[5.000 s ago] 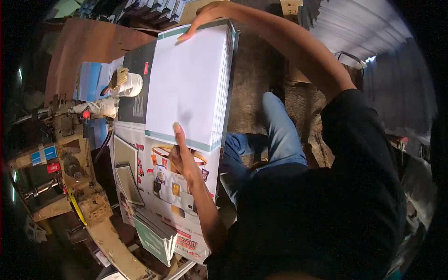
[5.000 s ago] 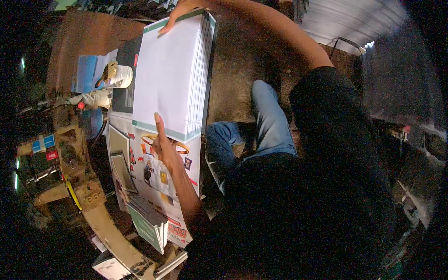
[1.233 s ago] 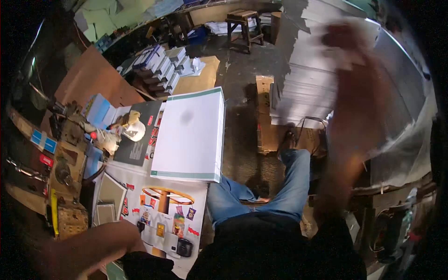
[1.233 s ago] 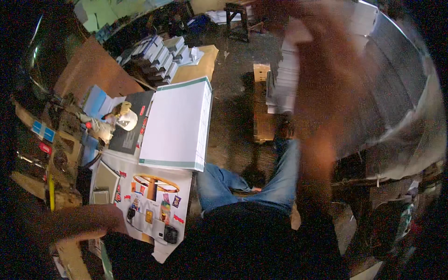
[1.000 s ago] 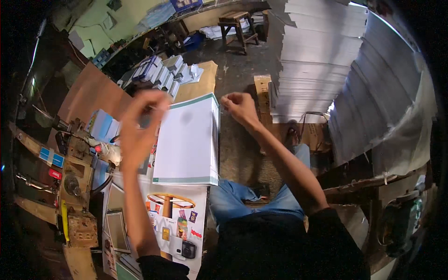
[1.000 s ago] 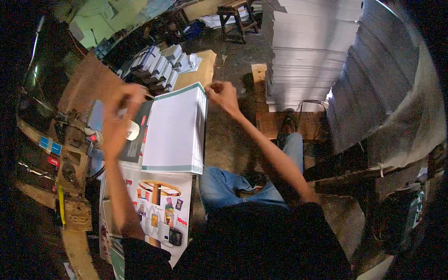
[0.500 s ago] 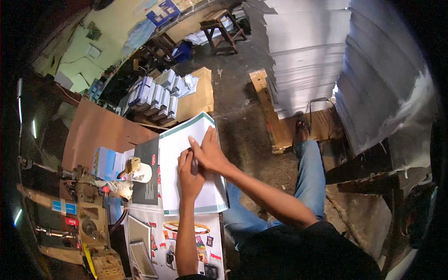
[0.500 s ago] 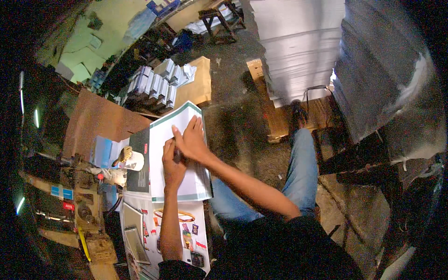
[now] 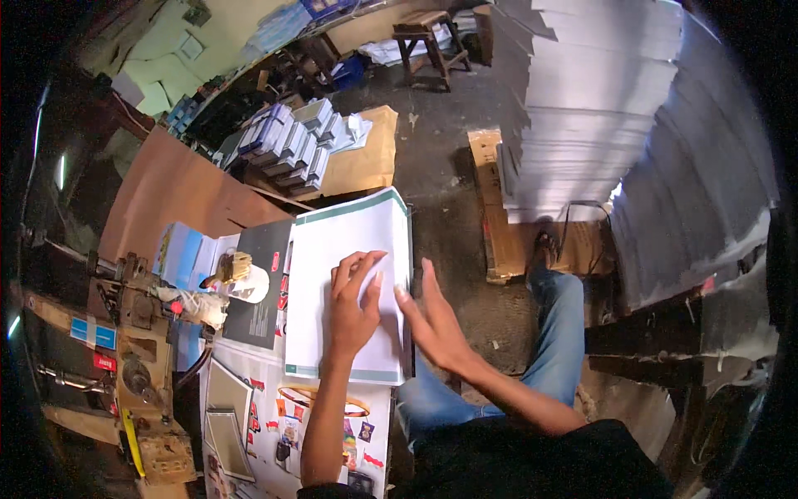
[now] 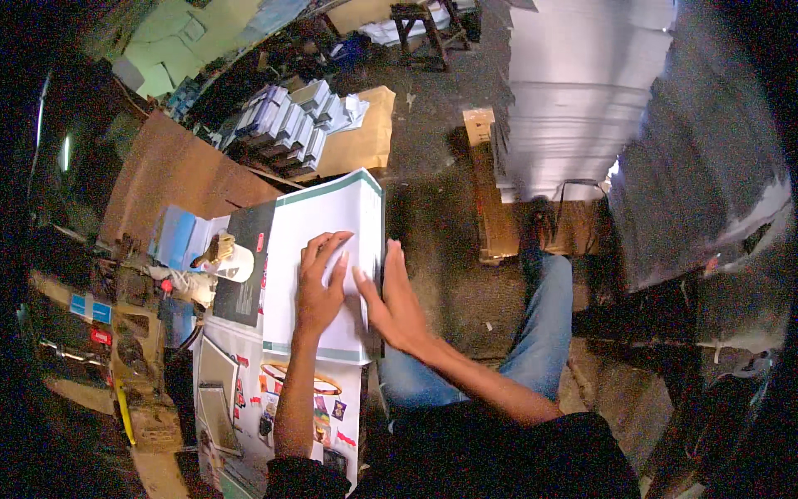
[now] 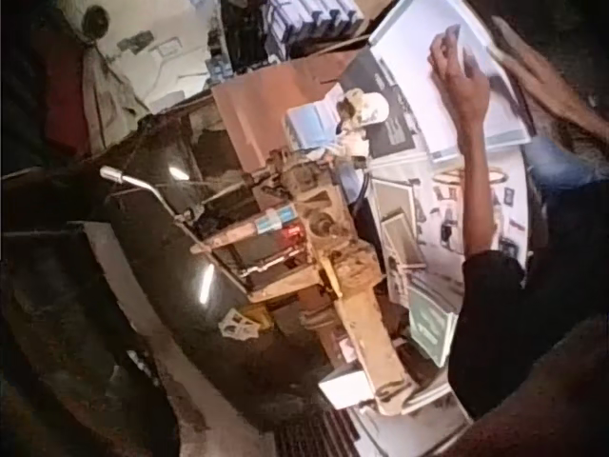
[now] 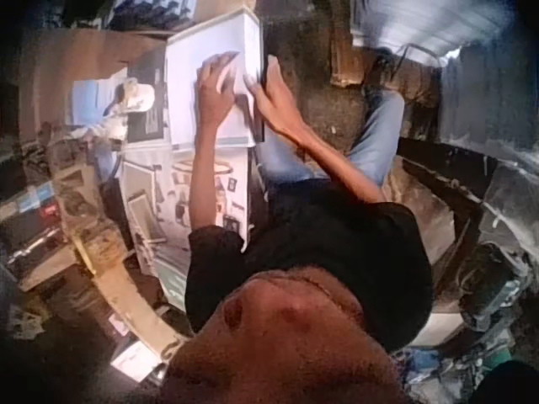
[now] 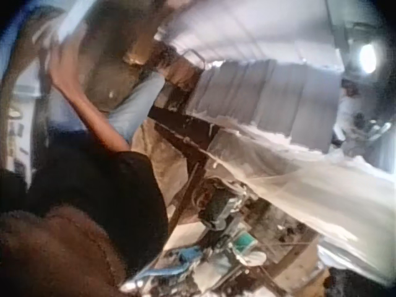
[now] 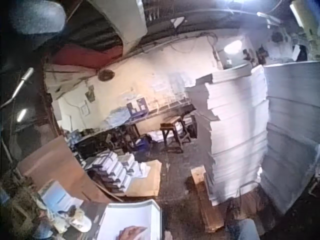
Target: The person handles and aligns a stack of bound paper pages, dips a paintbrush into a container of glue, and applies glue along the spine of the paper stack before setting it down on the table.
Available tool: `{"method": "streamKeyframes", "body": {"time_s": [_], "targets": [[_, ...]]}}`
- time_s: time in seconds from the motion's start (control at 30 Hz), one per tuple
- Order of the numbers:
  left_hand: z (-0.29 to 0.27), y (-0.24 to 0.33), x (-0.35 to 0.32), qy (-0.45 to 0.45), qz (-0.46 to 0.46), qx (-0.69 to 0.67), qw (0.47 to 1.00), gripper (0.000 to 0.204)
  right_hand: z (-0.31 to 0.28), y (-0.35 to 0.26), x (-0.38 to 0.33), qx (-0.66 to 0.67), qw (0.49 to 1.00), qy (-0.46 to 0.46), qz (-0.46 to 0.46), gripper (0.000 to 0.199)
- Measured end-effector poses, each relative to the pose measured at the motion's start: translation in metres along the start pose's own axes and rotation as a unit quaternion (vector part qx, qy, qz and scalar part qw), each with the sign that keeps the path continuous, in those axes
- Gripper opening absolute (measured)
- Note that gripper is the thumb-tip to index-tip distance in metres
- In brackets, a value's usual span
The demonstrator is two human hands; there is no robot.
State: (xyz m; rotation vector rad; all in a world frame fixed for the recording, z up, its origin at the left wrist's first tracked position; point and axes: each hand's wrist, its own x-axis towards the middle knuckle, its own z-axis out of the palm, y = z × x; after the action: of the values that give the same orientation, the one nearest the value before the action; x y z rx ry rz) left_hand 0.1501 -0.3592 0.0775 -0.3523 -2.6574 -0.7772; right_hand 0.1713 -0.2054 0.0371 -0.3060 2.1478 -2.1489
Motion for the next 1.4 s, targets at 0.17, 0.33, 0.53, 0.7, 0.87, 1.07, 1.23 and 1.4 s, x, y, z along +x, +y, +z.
{"method": "streamKeyframes", "body": {"time_s": [0.17,0.33,0.53,0.7,0.87,1.07,1.23,1.4], "targets": [[-0.01,0.001,-0.002,0.006,-0.017,-0.009,1.0,0.045,-0.004,-0.022,0.067,-0.052,0.996,0.025,-0.069,0.082],[0.0,-0.026,-0.008,0.015,0.009,-0.063,0.998,0.049,-0.003,-0.022,0.065,-0.197,0.967,-0.158,-0.036,0.058],[-0.09,-0.091,-0.026,0.175,-0.166,-0.197,0.95,0.01,-0.036,-0.081,0.079,-0.192,0.976,0.015,-0.102,0.06],[-0.106,-0.245,-0.106,0.388,-0.269,-0.066,0.879,0.05,0.047,-0.176,0.099,-0.365,0.88,-0.1,-0.288,0.044],[-0.117,-0.265,-0.082,0.338,-0.204,-0.054,0.917,0.103,0.189,-0.167,0.163,-0.36,0.81,-0.277,-0.372,0.043],[-0.121,-0.249,-0.067,0.27,-0.26,-0.095,0.922,0.107,0.342,-0.11,0.232,-0.425,0.761,-0.346,-0.348,0.052],[-0.109,-0.267,-0.068,0.284,-0.26,-0.039,0.922,0.109,0.38,-0.103,0.27,-0.551,0.657,-0.462,-0.227,0.059],[-0.113,-0.28,-0.079,0.279,-0.282,-0.067,0.916,0.112,0.328,-0.169,0.284,-0.369,0.726,-0.31,-0.491,0.038]]}}
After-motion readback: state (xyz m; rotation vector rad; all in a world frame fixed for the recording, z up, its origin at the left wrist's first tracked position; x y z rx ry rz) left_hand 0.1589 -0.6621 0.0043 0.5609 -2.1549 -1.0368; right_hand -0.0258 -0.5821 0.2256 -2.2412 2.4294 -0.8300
